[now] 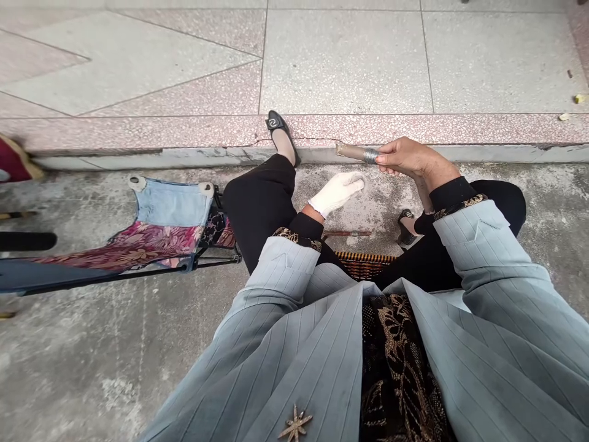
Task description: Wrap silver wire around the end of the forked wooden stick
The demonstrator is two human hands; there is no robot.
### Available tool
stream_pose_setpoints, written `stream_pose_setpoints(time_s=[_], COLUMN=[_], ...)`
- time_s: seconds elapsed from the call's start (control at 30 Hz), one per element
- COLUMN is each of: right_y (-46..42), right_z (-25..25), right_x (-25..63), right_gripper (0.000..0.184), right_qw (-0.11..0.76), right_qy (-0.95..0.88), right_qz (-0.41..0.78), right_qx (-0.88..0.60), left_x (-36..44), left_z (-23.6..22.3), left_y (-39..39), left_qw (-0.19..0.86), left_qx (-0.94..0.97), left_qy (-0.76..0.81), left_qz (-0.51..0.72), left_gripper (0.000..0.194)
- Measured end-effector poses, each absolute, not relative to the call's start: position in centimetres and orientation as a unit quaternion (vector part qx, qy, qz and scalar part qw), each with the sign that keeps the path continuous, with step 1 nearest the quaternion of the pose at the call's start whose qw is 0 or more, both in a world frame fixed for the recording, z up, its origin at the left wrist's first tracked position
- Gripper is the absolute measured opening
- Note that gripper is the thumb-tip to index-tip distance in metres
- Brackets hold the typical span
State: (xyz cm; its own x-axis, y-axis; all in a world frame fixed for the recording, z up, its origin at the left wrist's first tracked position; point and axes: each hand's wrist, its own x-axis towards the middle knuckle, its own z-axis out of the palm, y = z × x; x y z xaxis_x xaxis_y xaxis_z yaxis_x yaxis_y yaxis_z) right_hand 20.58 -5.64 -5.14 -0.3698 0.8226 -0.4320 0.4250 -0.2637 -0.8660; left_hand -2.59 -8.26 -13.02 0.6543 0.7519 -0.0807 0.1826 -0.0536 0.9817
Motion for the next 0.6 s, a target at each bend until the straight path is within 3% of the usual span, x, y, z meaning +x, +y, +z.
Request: stream_pose_setpoints(time_s=[0.33, 0.47, 0.6], right_y=[-5.5, -5.3, -5.3], right_z=[-4.9, -4.9, -5.6], right_x=[19.8, 19.9, 20.1], right_gripper=[0.035, 0.029, 0.030], right_qw=[0.078, -0.095, -0.229], right_qy=[-0.619, -0.656, -0.688], right_qz=[0.486, 0.436, 0.464], right_qx=[-0.612, -0.608, -0.508], left_x=[-2.6, -2.7, -2.9], left_z=[-12.1, -11.6, -10.9], left_y=[-8.3, -8.6, -8.8], left_qw=[0.527, 0.427, 0.382], left_qx=[0.742, 0.813, 0.856], left_qy=[0.358, 0.367, 0.335], left_qz=[0.210, 0.146, 0.093], left_gripper=[0.029, 0.029, 0.030])
